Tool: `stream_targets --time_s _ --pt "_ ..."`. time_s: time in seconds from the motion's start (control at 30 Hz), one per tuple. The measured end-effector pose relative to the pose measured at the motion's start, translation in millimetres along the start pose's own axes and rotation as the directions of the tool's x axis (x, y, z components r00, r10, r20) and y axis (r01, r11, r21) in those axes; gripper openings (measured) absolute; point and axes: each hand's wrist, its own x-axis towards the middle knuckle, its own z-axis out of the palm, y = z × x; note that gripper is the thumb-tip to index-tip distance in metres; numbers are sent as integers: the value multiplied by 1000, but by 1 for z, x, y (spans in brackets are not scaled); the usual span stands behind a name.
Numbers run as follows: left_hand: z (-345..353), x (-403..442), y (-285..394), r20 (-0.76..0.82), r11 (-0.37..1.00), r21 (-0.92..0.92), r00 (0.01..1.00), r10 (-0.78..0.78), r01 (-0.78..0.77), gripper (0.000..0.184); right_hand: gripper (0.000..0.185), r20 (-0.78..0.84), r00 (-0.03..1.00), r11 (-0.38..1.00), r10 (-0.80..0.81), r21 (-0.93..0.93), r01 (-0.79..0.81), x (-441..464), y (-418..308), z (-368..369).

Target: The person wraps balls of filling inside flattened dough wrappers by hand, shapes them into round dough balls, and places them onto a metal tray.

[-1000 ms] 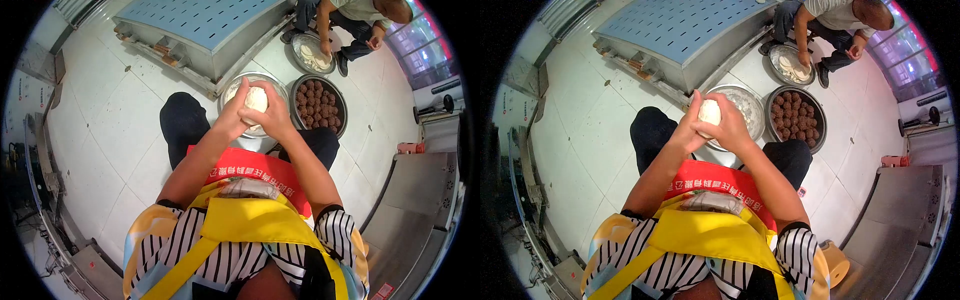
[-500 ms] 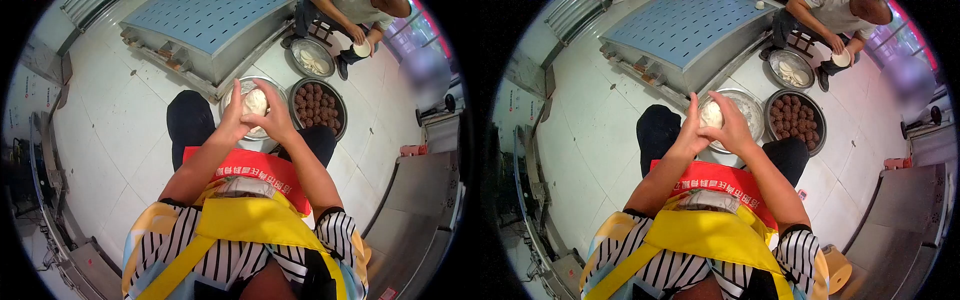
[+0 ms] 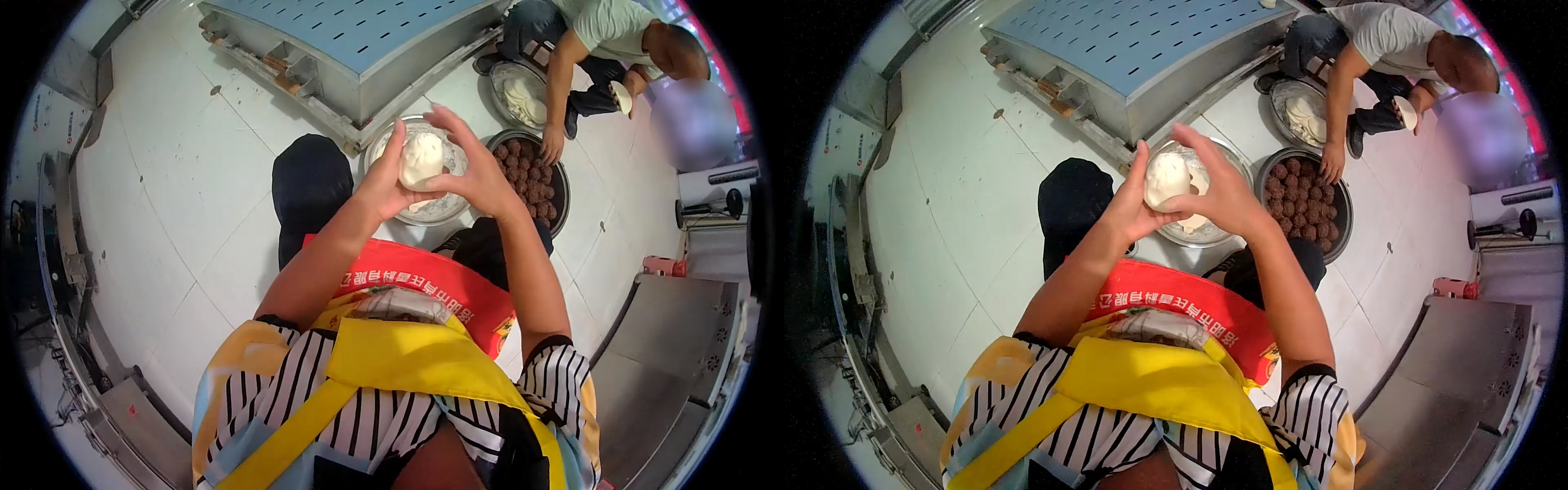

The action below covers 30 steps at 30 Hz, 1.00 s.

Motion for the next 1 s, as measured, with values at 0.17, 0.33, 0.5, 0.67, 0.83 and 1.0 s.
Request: stream_targets --time_s 0.17,0.33,0.5,0.67,0.83,1.0 --pt "1 14 6 -103 980 -193 994 22 -42 78 70 223 975 855 3 -505 113 23 -6 1" --pt "-22 32 18 -55 985 -170 998 12 -21 75 66 273 958 979 89 -203 -33 46 -7 -11" --pt "-23 36 32 -30 988 -150 999 29 -33 70 69 178 983 975 36 -220 4 62 2 -7" --pt "-32 44 36 -5 990 -142 1000 -18 17 69 54 272 961 761 42 -632 145 66 -10 5" --pt "-24 59 37 -130 971 -224 990 50 -79 58 57 307 938 692 161 -713 115 83 -16 7" --pt "-46 71 94 -193 917 303 926 326 -260 46 52 314 932 877 182 -481 -9 158 43 -18"
